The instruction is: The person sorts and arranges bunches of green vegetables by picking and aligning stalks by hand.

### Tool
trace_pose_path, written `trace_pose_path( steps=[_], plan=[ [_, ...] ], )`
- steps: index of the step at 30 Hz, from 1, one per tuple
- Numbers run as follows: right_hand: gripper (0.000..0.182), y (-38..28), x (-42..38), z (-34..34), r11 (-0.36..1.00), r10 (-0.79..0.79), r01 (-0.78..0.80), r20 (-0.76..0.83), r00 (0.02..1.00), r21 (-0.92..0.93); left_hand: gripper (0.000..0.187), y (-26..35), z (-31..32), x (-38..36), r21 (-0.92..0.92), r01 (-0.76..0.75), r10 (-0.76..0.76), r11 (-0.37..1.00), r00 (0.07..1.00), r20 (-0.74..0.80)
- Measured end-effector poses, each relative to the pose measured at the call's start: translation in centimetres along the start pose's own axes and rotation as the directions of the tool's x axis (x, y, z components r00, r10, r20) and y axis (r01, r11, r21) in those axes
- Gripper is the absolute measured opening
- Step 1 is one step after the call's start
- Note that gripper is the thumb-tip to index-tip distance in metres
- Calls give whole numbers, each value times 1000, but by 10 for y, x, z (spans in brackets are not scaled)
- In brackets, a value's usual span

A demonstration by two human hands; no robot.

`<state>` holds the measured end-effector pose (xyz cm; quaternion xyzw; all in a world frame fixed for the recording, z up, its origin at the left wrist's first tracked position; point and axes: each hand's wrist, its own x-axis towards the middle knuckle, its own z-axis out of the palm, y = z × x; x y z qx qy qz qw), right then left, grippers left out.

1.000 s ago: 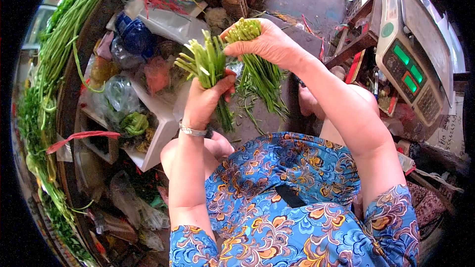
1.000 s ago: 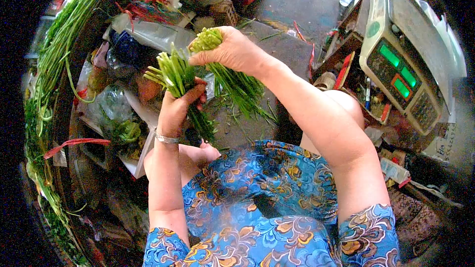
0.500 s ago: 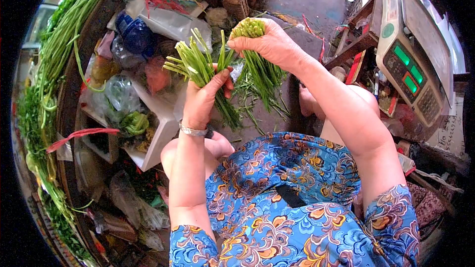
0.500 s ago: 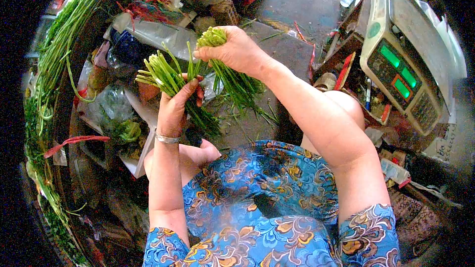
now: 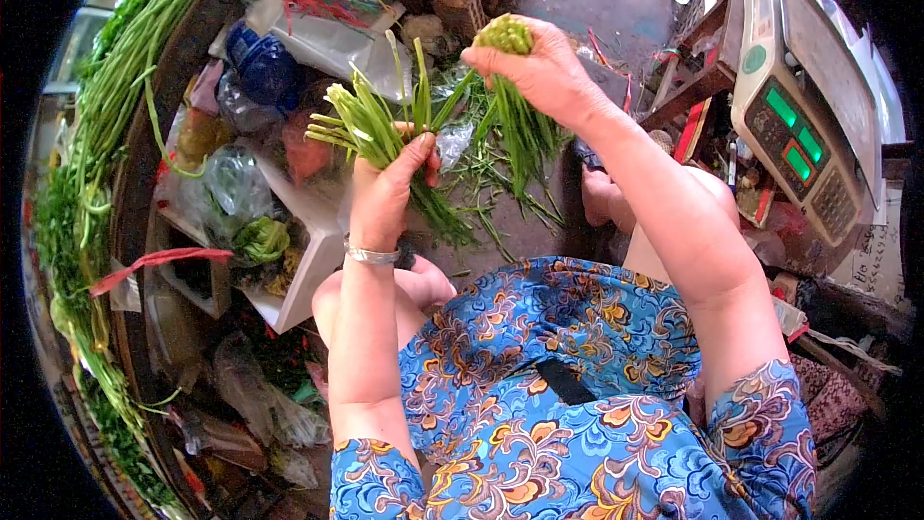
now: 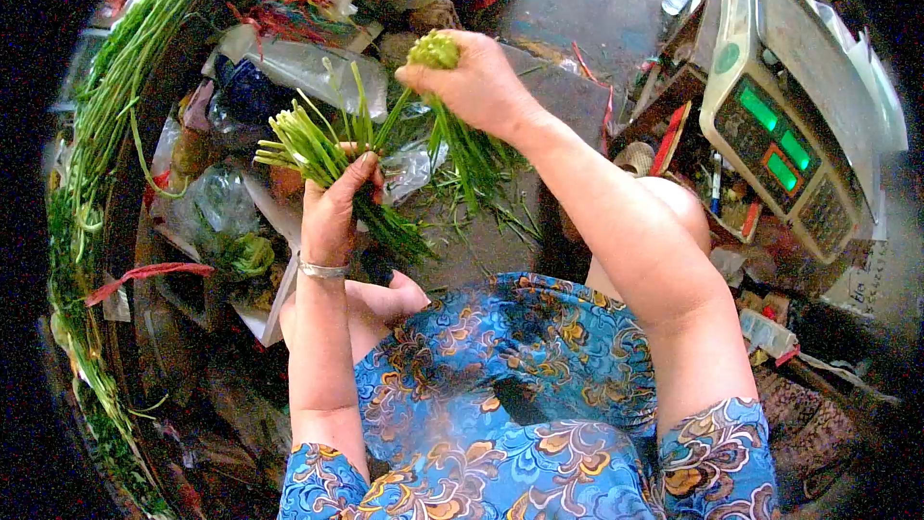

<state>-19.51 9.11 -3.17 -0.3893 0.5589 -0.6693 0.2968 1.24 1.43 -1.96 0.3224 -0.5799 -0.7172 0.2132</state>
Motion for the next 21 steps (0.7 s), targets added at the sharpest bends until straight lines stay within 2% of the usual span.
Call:
trace_pose_path(
  steps=[5,6,14,16,18,20,21],
  plan=[
    [14,-10,7,-21,998,47,-39,-170,984,54,16,-2,-14,1,34,-22,26,999,993,-115],
    [14,-16,7,-28,998,46,-37,-193,980,51,15,2,-17,0,39,11,-6,999,994,-113],
    [14,-19,6,-43,1000,11,-3,-268,963,31,17,-4,-32,3,21,-39,43,999,968,-248],
    [14,-18,9,-47,1000,1,6,-282,959,21,11,-1,-32,3,0,-76,73,997,960,-270],
    [14,-17,14,-58,1000,-12,15,-294,956,10,18,1,-32,3,-10,-59,53,998,953,-299],
    [14,-14,17,-76,998,-55,55,-370,927,-11,19,0,-40,4,48,-76,89,996,919,-384],
    [15,-19,16,-81,997,-51,73,-426,903,36,20,2,-46,6,10,-72,70,997,921,-384]
  ],
)
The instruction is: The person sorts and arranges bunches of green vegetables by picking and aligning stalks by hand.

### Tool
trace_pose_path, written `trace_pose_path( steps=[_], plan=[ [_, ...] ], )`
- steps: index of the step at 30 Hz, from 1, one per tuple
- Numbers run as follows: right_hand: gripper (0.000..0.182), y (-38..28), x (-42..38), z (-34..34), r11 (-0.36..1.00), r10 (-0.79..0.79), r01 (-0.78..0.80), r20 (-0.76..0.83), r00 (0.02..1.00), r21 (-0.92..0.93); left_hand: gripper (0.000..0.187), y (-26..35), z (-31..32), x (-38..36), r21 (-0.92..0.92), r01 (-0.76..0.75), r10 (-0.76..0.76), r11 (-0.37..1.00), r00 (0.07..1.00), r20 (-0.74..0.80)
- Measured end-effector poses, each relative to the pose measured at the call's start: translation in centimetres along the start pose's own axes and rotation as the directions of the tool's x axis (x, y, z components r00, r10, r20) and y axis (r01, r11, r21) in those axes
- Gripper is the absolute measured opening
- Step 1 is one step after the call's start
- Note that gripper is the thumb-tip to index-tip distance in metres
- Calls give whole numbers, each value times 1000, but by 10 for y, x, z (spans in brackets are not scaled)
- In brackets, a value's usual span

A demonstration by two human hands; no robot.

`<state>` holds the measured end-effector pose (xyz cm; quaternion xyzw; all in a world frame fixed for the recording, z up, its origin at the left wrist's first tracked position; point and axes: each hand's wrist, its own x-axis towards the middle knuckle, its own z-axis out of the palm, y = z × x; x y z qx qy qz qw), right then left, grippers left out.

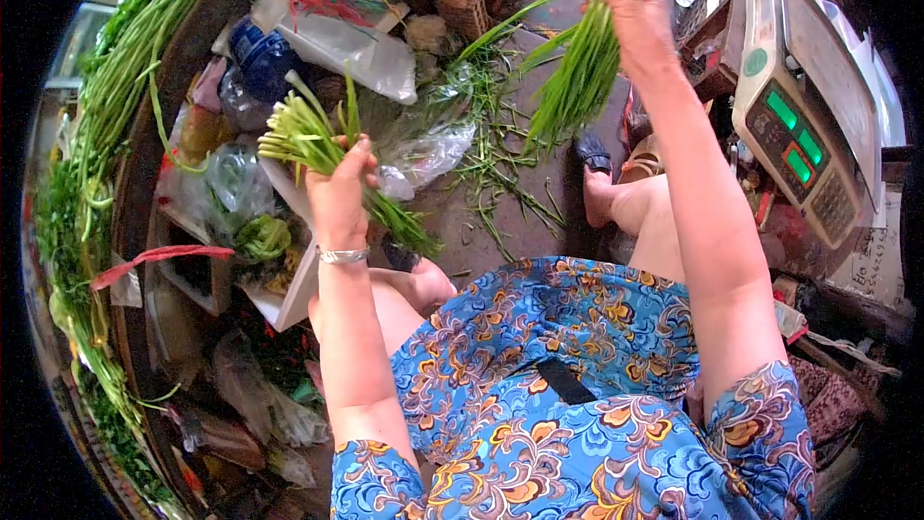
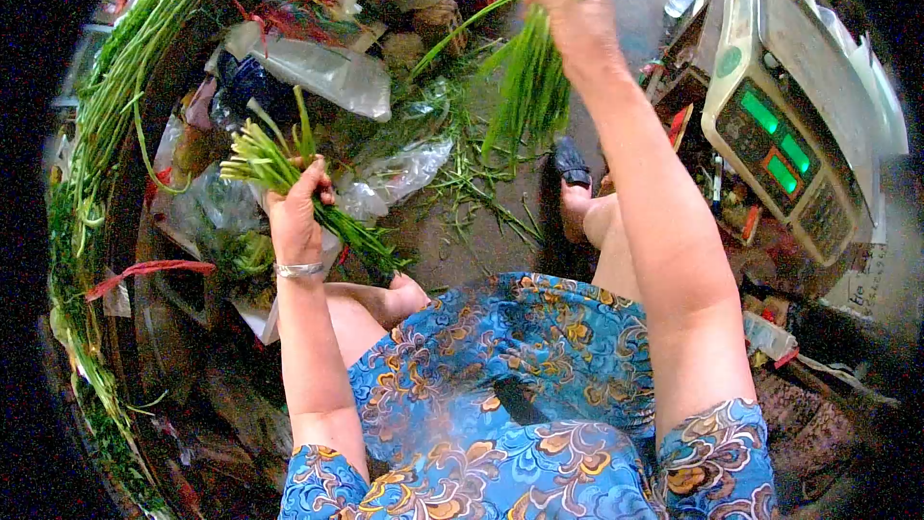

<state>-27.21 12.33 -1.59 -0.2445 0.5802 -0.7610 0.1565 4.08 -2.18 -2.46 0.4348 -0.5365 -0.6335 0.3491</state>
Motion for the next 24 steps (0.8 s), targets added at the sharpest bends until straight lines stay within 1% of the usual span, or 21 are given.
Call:
trace_pose_path(
  steps=[1,3,4,5,6,7,8,9,11,12,13,15,16,17,19,21,23,24],
  plan=[
    [15,-3,1,-4,1000,-2,2,-1,1000,2,19,1,-4,1,34,6,-6,999,1000,-9],
    [14,-6,2,-10,994,103,-106,75,992,31,21,1,-5,0,64,4,-8,998,998,62],
    [13,-4,0,-8,992,128,-128,121,984,-11,21,-1,-1,-3,74,32,-39,997,996,86],
    [13,1,-3,-5,992,129,-129,120,984,-13,22,-3,4,-6,84,62,-71,995,991,110],
    [13,2,-10,3,991,133,-128,195,972,-36,23,-5,5,-8,101,80,-99,992,974,201],
    [14,5,-15,12,990,138,-127,269,953,-58,23,-5,12,-12,65,120,-133,991,957,257],
    [15,10,-18,19,991,128,-106,317,940,-84,22,-5,16,-15,78,124,-141,989,950,278],
    [15,9,-22,26,990,140,-126,374,917,-61,22,-4,20,-16,89,125,-147,988,943,300],
    [14,5,-32,39,971,239,-212,438,867,-110,20,-3,25,-17,94,141,-164,985,931,325],
    [15,1,-38,46,972,236,-219,441,866,-88,19,-1,28,-19,107,141,-169,984,928,331],
    [14,11,-39,53,975,205,-220,448,870,-18,19,1,32,-20,121,142,-175,982,925,338],
    [15,13,-45,61,971,198,-238,490,849,21,17,3,37,-22,132,155,-192,979,922,337],
    [17,7,-51,65,966,210,-256,483,850,32,16,3,38,-22,145,140,-186,980,903,387],
    [17,11,-52,66,966,194,-254,518,833,47,16,3,40,-22,156,124,-181,980,882,435],
    [15,13,-56,71,952,201,-296,578,791,73,16,-2,42,-23,150,135,-187,979,886,424],
    [13,14,-59,71,952,221,-303,592,775,40,16,-5,43,-24,163,120,-180,979,886,427],
    [17,16,-61,71,945,249,-326,624,741,11,16,-5,42,-24,181,114,-185,977,874,449],
    [14,16,-61,71,951,230,-308,626,745,18,16,-2,43,-25,174,121,-189,977,870,455]
  ],
)
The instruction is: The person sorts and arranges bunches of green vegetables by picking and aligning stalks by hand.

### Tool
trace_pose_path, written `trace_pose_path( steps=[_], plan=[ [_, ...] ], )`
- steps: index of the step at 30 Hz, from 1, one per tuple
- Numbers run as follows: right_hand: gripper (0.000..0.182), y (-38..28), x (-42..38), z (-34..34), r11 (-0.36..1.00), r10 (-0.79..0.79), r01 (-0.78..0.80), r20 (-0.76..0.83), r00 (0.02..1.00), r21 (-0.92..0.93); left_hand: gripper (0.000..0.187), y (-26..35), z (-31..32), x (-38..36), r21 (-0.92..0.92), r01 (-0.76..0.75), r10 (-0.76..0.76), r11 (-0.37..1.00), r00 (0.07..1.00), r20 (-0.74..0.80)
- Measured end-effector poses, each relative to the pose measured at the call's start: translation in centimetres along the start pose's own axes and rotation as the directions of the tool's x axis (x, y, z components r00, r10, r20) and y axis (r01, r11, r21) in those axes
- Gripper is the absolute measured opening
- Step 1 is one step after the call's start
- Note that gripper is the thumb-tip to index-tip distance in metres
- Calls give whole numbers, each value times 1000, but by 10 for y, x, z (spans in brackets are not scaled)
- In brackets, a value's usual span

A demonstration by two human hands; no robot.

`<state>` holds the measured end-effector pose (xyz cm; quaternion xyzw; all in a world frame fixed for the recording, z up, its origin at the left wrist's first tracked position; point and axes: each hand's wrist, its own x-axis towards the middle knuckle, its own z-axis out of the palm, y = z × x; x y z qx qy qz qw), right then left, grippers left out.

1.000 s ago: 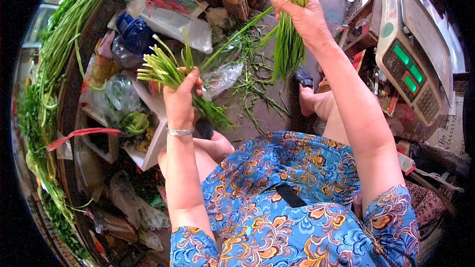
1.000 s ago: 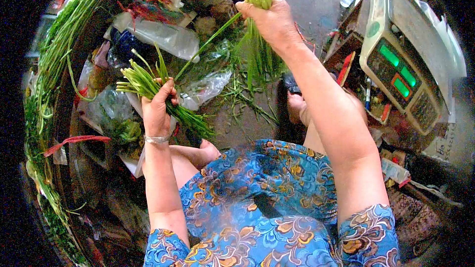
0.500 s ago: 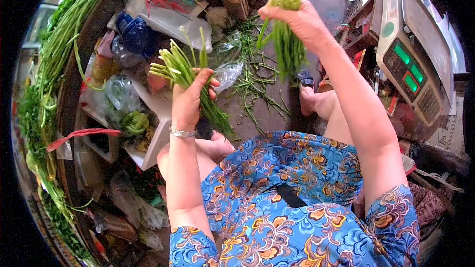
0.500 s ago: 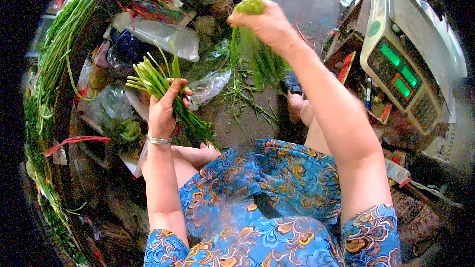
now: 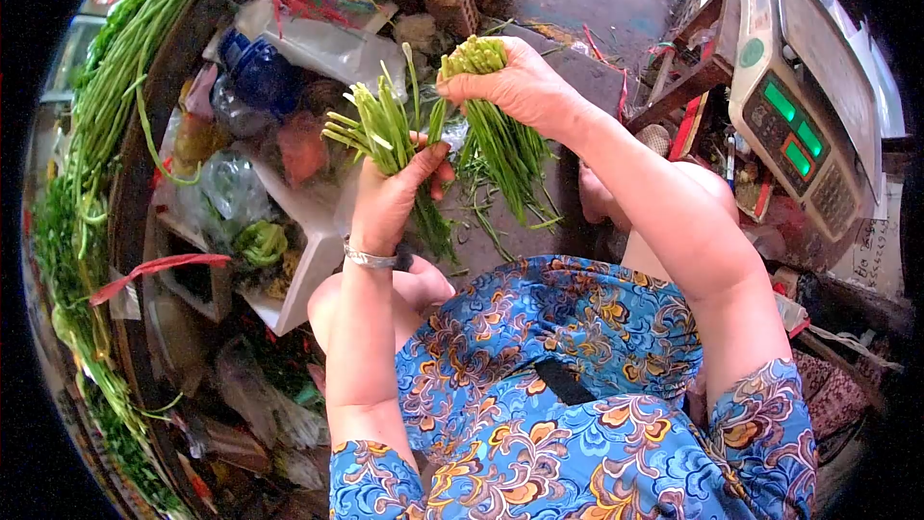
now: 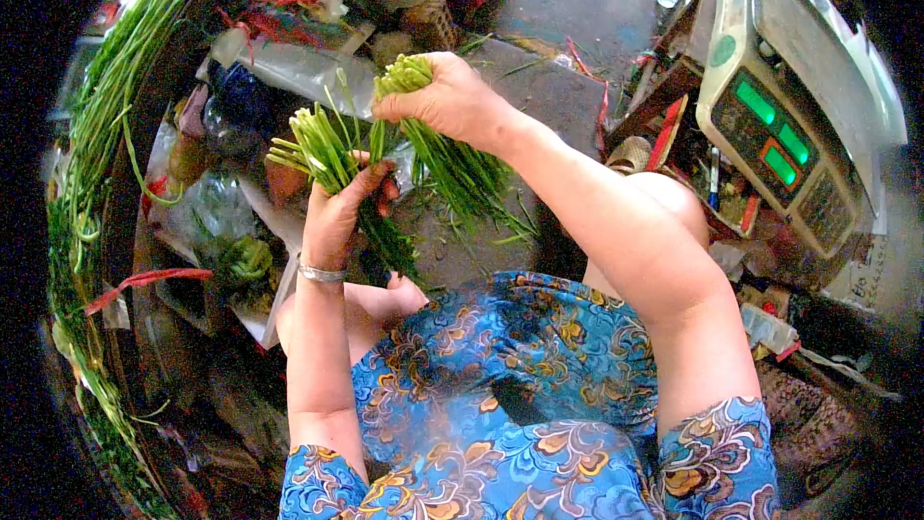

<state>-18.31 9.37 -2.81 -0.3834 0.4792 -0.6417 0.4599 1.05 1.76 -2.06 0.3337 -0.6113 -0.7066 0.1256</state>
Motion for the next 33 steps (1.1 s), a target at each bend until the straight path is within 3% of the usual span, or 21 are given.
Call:
trace_pose_path(
  steps=[5,12,14,18,21,26,28,29,32,33],
  plan=[
    [16,-13,0,-8,999,-41,37,-193,980,-23,16,0,-8,-1,-61,-32,31,998,999,-30],
    [13,-21,1,-43,995,-70,90,-357,931,42,12,1,-24,-5,-69,-34,16,997,969,-245],
    [14,-22,3,-59,982,-162,189,-469,868,12,14,0,-31,-5,-48,-64,48,997,958,-284],
    [13,-28,0,-76,972,-178,232,-564,806,24,16,-6,-42,-3,15,-63,64,998,921,-383],
    [13,-32,0,-86,952,-232,305,-562,794,38,16,-11,-52,0,68,-79,102,995,872,-478],
    [12,-37,-2,-79,956,-207,282,-512,834,74,18,-22,-66,7,202,-160,249,966,785,-567],
    [10,-36,-1,-71,965,-196,254,-468,862,63,17,-15,-54,7,216,-207,289,954,821,-492],
    [10,-34,0,-68,965,-195,253,-467,862,64,16,-13,-46,6,111,-246,270,963,868,-418],
    [10,-27,1,-50,980,-199,189,-302,932,-62,17,-5,-26,3,-28,-151,136,988,943,-303],
    [9,-22,2,-43,991,-130,129,-277,952,-24,17,-2,-20,2,-41,-134,118,990,954,-274]
  ],
)
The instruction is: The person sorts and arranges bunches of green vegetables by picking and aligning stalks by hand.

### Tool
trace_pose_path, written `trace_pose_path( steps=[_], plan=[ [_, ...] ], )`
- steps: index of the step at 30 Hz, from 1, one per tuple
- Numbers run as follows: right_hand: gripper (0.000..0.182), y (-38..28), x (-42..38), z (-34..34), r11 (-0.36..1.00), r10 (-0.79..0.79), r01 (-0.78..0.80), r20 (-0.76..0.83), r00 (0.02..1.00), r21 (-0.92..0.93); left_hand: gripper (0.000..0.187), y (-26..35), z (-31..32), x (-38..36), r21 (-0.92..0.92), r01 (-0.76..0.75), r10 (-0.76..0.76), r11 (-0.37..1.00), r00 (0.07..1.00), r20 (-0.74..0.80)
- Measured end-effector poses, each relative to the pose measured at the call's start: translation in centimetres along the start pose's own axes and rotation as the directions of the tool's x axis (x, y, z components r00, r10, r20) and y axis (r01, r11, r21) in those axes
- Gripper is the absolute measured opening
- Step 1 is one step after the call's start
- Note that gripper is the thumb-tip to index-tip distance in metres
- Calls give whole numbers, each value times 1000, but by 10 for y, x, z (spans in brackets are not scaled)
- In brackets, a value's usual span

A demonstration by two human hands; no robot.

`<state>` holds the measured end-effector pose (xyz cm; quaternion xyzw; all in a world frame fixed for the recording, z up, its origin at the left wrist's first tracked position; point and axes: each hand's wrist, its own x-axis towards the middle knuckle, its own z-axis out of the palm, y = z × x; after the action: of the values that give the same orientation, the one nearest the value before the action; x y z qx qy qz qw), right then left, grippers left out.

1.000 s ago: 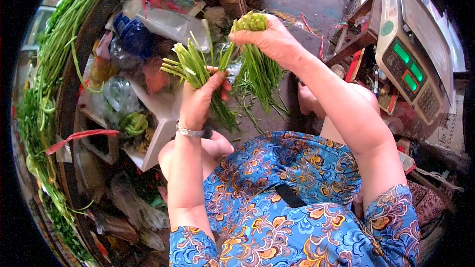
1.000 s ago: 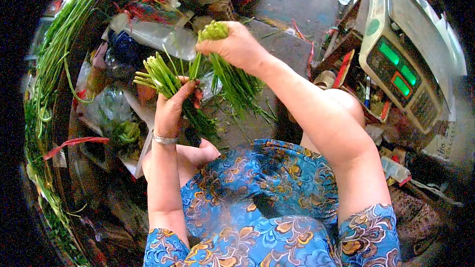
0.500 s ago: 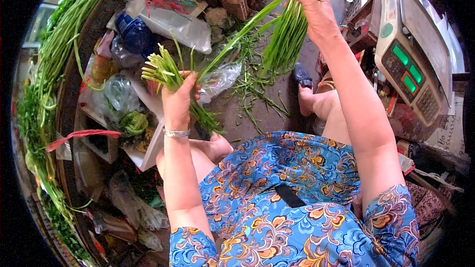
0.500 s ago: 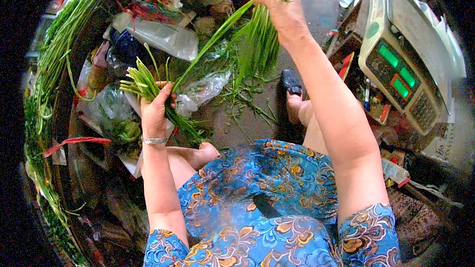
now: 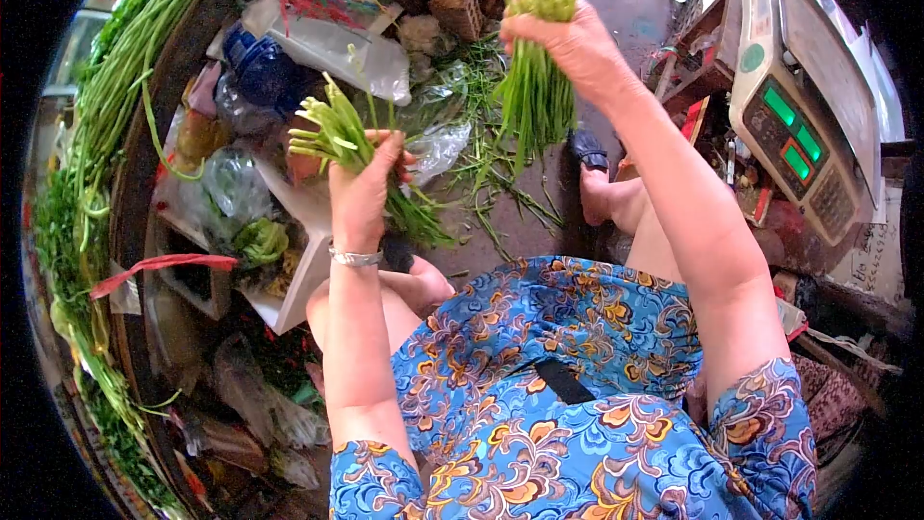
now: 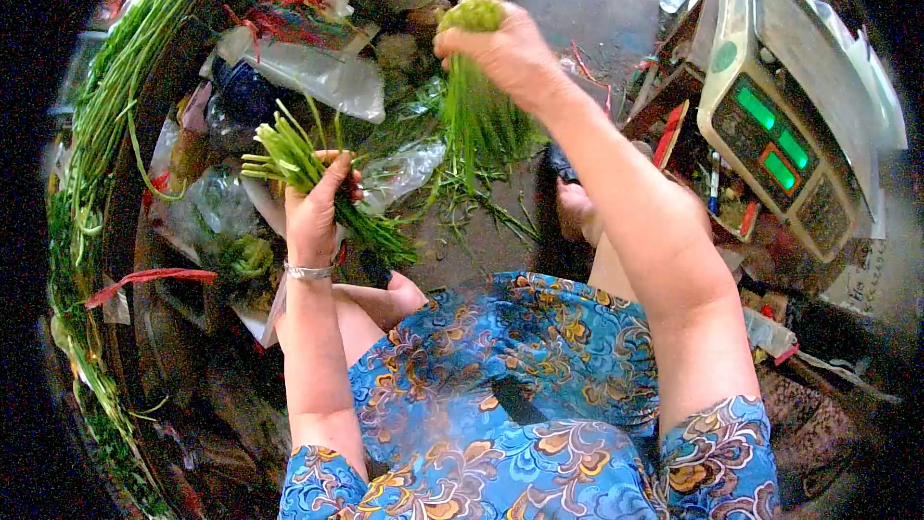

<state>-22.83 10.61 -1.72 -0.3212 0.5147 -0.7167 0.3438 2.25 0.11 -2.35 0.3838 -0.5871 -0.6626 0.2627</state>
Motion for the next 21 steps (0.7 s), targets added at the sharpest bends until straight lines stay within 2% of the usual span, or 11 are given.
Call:
trace_pose_path(
  steps=[2,3,4,6,8,10,13,16,18,20,21],
  plan=[
    [10,9,-4,14,995,78,-76,21,997,-70,17,-1,2,1,-4,51,-51,999,998,38],
    [14,13,-5,21,998,35,-30,79,996,-63,17,-1,5,1,-4,52,-52,999,998,39],
    [15,18,-7,28,998,5,0,70,998,-60,16,1,8,0,5,52,-52,999,997,49],
    [15,17,-12,35,996,91,-93,163,982,5,16,4,12,-1,13,52,-52,999,997,59],
    [16,16,-12,37,996,86,-89,179,980,5,15,5,15,-3,35,85,-89,996,987,135],
    [20,14,-11,36,990,137,-140,272,953,-8,14,3,16,-4,47,88,-94,995,985,147],
    [21,17,-15,42,974,225,-225,284,932,-31,11,-3,17,-4,35,67,-72,997,981,183],
    [21,20,-14,43,982,161,-184,314,936,44,11,-3,17,-4,47,73,-81,996,976,204],
    [21,12,-10,36,993,115,-120,286,951,-1,13,-2,18,-5,47,99,-106,994,972,211],
    [18,4,-9,33,988,143,-150,165,976,31,14,-3,17,-6,48,123,-130,991,967,217],
    [19,2,-8,31,994,112,-112,166,980,-6,16,-6,17,-5,82,109,-125,991,967,222]
  ],
)
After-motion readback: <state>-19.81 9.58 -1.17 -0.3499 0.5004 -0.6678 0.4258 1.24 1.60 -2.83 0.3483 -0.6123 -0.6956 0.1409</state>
